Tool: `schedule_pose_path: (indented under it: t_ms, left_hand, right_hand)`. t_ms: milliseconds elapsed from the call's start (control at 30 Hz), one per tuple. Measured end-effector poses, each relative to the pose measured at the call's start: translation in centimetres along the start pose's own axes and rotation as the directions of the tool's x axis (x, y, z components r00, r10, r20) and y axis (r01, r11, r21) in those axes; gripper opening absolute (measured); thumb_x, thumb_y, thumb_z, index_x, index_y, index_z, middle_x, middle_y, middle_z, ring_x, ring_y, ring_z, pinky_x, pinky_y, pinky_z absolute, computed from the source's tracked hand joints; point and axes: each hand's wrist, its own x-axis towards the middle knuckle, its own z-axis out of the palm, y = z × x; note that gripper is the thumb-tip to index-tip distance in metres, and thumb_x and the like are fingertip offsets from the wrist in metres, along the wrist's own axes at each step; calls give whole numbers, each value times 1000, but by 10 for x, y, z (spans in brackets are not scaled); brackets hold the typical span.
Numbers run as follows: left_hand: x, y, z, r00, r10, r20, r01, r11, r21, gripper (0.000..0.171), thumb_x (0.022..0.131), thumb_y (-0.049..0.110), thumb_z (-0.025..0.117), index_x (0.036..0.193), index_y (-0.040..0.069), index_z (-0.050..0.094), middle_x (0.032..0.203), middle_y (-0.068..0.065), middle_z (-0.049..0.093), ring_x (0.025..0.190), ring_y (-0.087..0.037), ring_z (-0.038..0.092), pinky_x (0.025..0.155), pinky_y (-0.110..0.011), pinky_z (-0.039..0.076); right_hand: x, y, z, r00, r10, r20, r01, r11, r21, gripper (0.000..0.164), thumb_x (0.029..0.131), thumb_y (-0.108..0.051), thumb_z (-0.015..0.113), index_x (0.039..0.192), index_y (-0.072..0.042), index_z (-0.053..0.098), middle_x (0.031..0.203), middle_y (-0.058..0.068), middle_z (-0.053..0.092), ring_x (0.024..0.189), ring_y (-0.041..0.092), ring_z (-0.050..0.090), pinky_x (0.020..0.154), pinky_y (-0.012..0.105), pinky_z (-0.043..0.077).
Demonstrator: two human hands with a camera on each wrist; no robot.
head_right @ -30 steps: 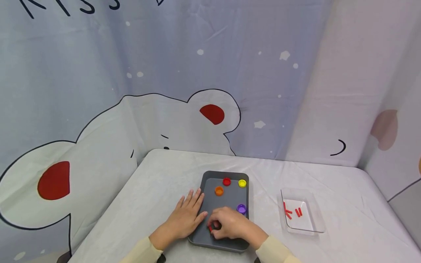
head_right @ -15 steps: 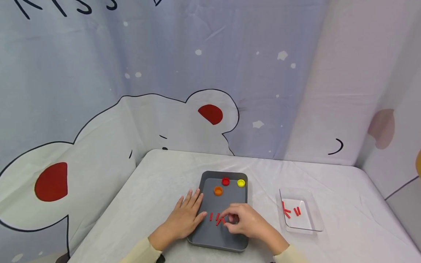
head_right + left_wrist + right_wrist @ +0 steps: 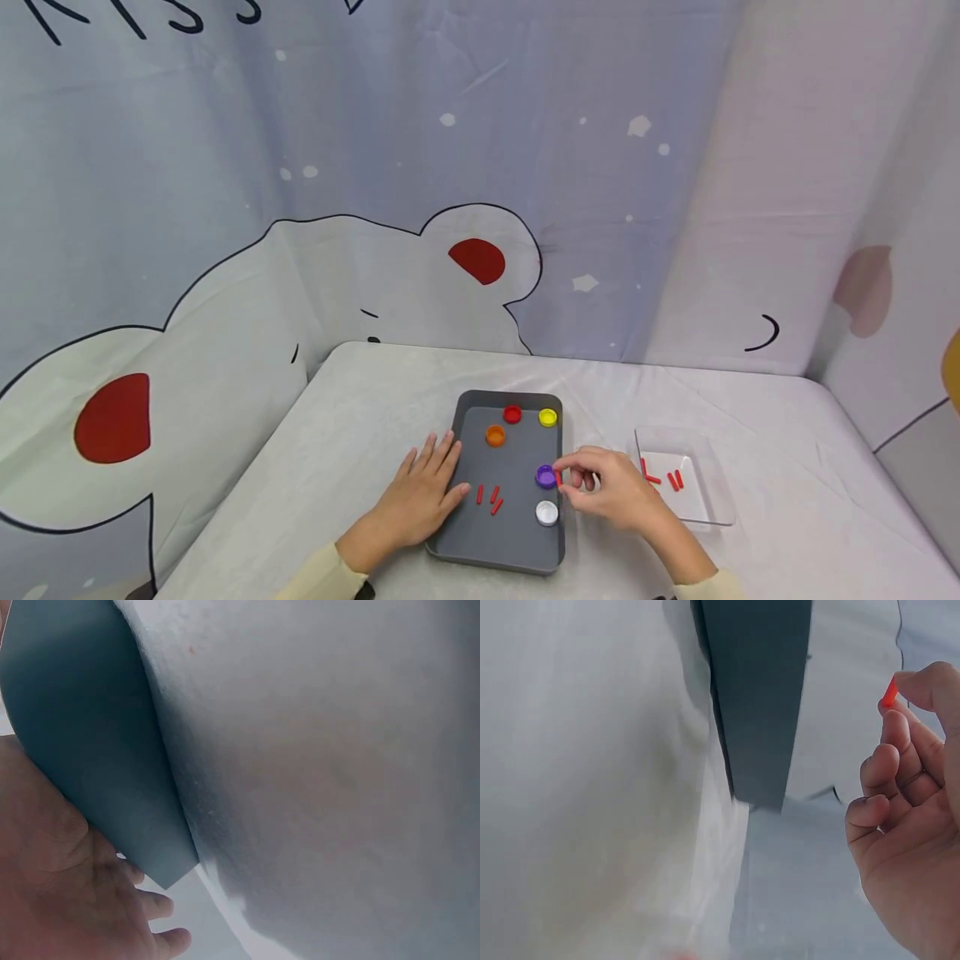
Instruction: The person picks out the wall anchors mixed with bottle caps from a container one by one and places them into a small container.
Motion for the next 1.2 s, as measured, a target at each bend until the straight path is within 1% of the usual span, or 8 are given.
schedule_pose_path:
  t_ms: [167,400,600,700,833,967,1133,1200]
  left_hand:
    - [-1,1,-2,1000,3,2,-3,1000,-6,68,108,50,36,159,6,31,168,-13,21,153,-41,19,118,-62,21]
    - [-2,1,-1,1000,9,3,-9,1000,-12,69,108,51,36,159,5,30,168,-13,20,153,-41,18,118,-62,21]
    - [1,-1,2,1000,-13,22,13,1000,3,69,108,52,35,161,8,28,169,-10,16,155,-38,14,120,-60,19]
    - [2,-2,3,1000,-13,23,13,1000,1,69,108,53,34,161,9,28,170,-9,16,155,-37,14,120,-60,19]
    - [1,-2,3,1000,-9,19,9,1000,0,70,108,55,32,161,9,28,170,-9,15,155,-37,13,120,-60,19]
    - [1,-2,4,1000,-5,11,4,1000,8,71,108,56,32,161,9,28,169,-10,16,155,-38,14,119,-60,20]
    - [2,-4,6,1000,-6,16,5,1000,13,71,108,55,31,161,10,27,170,-9,16,155,-37,14,120,-60,20]
    - [2,-4,6,1000,-5,16,5,1000,12,70,108,55,31,161,10,27,170,-9,16,155,-37,14,120,-60,20]
  right_hand:
    - [-10,7,-17,998,11,-59,-14,999,-44,35,75,6,82,100,-18,76,74,-18,53,61,7,50,53,21,41]
    - [-26,16,-37,990,73,-123,-81,995,-55,38,74,8,82,99,-20,76,73,-18,54,60,4,49,53,18,39]
    - [-35,21,-52,983,112,-145,-124,990,-73,37,75,9,81,99,-18,76,72,-15,55,61,3,48,53,20,38]
    - [-40,23,-61,973,171,-154,-184,980,-76,34,76,7,81,99,-18,76,71,-14,55,61,3,48,53,21,38]
    - [-47,27,-71,958,235,-163,-251,964,-87,29,78,5,81,100,-14,77,70,-14,55,62,2,48,55,21,38]
    - [-52,34,-79,954,245,-173,-265,959,-99,27,78,6,80,100,-9,76,71,-13,56,63,3,48,55,21,39]
    - [-57,42,-88,947,266,-177,-288,951,-112,26,79,6,79,100,-8,76,72,-12,56,63,2,49,55,21,39]
    - [-58,46,-91,942,283,-180,-307,943,-127,26,79,6,77,100,-9,76,72,-12,57,64,2,49,55,21,39]
